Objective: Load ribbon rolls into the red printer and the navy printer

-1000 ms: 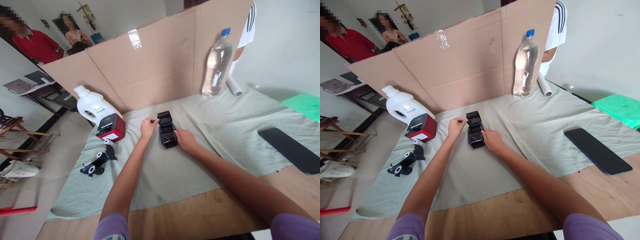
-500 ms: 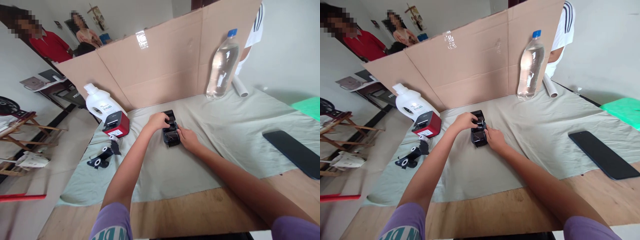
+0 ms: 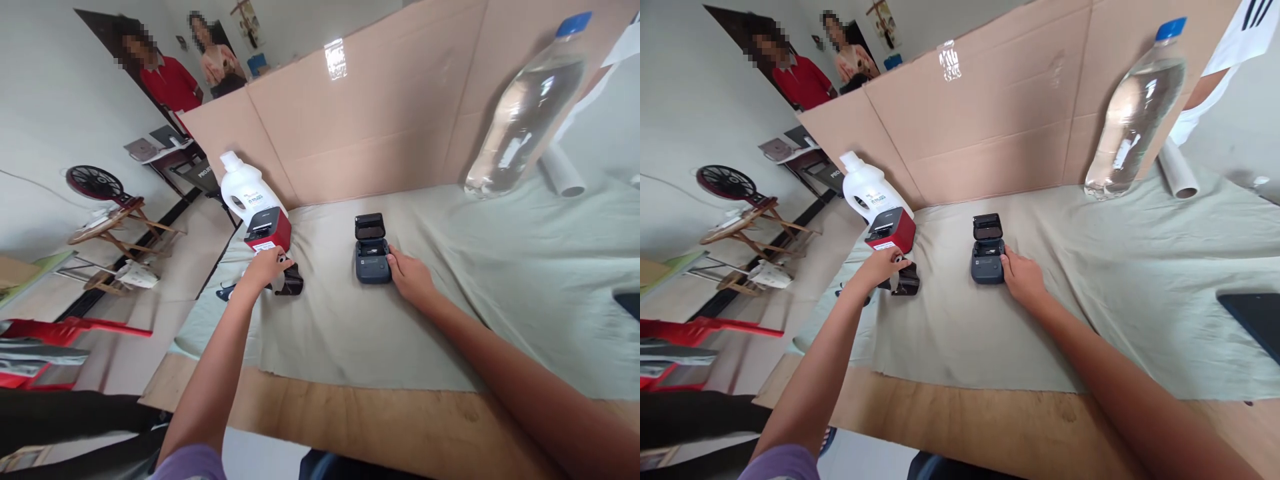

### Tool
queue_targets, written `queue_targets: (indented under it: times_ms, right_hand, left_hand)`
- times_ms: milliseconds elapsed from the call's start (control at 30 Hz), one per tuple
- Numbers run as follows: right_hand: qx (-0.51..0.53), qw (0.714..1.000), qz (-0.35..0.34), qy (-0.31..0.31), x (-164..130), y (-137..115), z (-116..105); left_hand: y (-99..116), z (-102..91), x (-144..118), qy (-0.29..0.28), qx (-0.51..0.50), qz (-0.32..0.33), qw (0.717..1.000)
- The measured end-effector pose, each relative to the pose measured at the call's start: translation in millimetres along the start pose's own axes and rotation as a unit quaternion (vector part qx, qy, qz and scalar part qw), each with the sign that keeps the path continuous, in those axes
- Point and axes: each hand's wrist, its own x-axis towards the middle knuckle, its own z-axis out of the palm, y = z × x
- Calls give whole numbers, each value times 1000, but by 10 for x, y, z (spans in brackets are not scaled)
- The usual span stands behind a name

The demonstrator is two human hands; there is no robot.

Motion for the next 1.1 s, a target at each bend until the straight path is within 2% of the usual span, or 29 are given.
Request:
queue_targets:
  times_ms: [167, 267, 333, 433, 567, 667, 733, 767, 867, 933, 1000, 1100]
  right_hand:
    - [0, 1000, 1, 0, -4, -5, -3]
    - [0, 1000, 7, 1, -4, 4, 1]
    - [3, 1000, 9, 3, -1, 11, 5]
    - [14, 1000, 1, 9, 6, 20, 15]
    - [32, 999, -9, 18, 13, 51, 55]
    - [60, 998, -12, 35, 13, 85, 85]
    - [95, 993, -29, 69, 13, 81, 67]
    - [117, 988, -42, 93, 13, 61, 39]
    - [194, 968, -78, 136, 13, -91, -125]
    - [266, 956, -83, 95, 10, -244, -263]
    - [359, 930, -79, 6, 3, -384, -373]
    - [474, 875, -49, -89, -6, -467, -439]
  left_hand:
    - [-51, 161, 35, -12, 46, -48, 998]
    - [-175, 71, 39, 46, 30, -89, 995]
    - [-320, -22, 66, 92, 23, -159, 983]
    - [-528, -78, 163, 78, 23, -243, 967]
    - [-626, -18, 303, 46, 32, -248, 967]
    - [-531, -44, 262, 72, 42, -244, 966]
    - [-356, -96, 130, 135, 48, -211, 967]
    - [-224, -115, 38, 180, 53, -174, 967]
    - [349, -71, -288, 300, 71, 5, 951]
    - [818, 56, -483, 313, 75, 137, 937]
    - [1261, 228, -611, 314, 66, 236, 917]
    - [1710, 475, -652, 337, 36, 267, 902]
